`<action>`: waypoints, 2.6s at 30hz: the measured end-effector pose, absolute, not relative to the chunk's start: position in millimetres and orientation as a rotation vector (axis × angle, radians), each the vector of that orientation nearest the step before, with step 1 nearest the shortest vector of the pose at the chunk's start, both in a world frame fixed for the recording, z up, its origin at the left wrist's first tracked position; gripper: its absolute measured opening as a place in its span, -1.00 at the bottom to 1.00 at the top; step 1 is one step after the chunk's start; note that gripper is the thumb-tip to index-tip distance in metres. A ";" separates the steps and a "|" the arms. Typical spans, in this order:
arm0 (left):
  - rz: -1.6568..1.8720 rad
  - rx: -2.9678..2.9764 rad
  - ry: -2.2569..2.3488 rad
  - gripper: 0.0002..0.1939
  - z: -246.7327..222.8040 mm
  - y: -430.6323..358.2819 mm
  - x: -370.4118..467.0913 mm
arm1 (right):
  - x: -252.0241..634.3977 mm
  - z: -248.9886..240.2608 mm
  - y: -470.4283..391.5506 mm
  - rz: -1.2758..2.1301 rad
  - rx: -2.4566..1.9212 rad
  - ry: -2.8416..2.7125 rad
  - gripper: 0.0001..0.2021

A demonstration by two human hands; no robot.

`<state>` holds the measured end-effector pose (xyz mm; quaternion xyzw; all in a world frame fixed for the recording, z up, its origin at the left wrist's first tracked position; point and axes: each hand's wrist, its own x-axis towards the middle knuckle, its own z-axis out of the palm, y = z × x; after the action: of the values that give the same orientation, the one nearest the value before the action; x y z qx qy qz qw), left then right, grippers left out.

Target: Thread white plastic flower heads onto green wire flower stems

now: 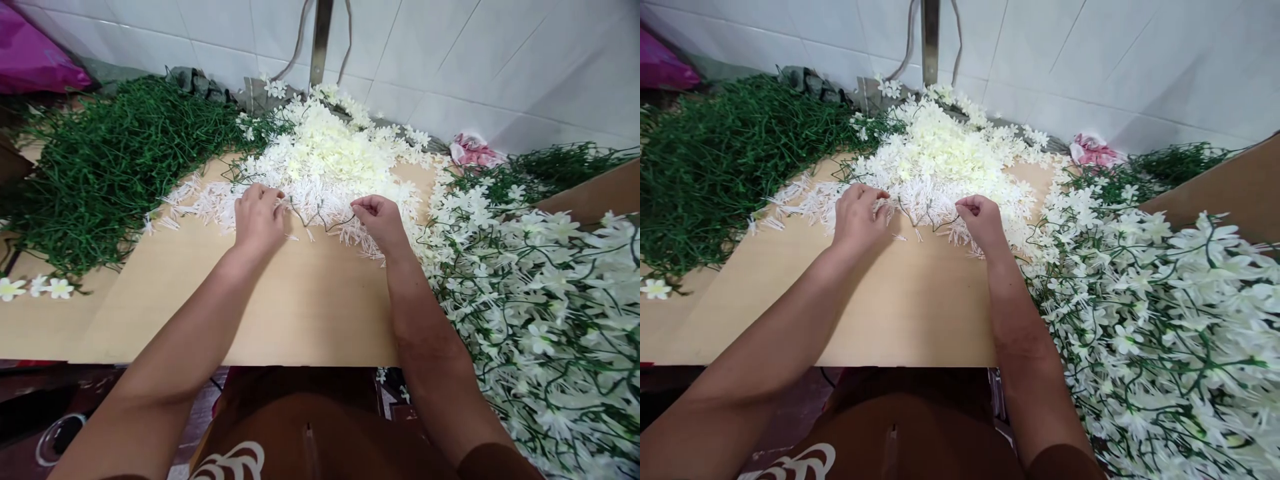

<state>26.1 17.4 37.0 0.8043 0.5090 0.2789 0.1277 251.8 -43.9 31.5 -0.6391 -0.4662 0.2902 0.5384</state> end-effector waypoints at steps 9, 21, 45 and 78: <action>0.533 2.433 0.972 -0.72 37.0 -1.5 92.7 | 245.0 26.2 -48.4 0.790 -1.338 -1.037 -0.65; 0.655 2.526 1.289 -0.67 55.9 17.3 81.9 | 261.8 29.3 -56.3 0.903 -1.198 -0.857 -0.64; 0.551 2.423 1.177 -0.75 31.8 26.1 164.1 | 296.4 23.0 -57.4 0.332 -1.365 -0.892 -0.90; 0.779 1.740 1.004 -0.91 40.3 9.3 100.7 | 223.7 17.3 -57.8 0.036 -1.502 -1.554 -0.89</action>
<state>100.7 9.3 40.3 0.7112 0.4103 0.3184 0.4738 223.7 -57.8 17.3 -0.6131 -0.6342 0.0148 0.4708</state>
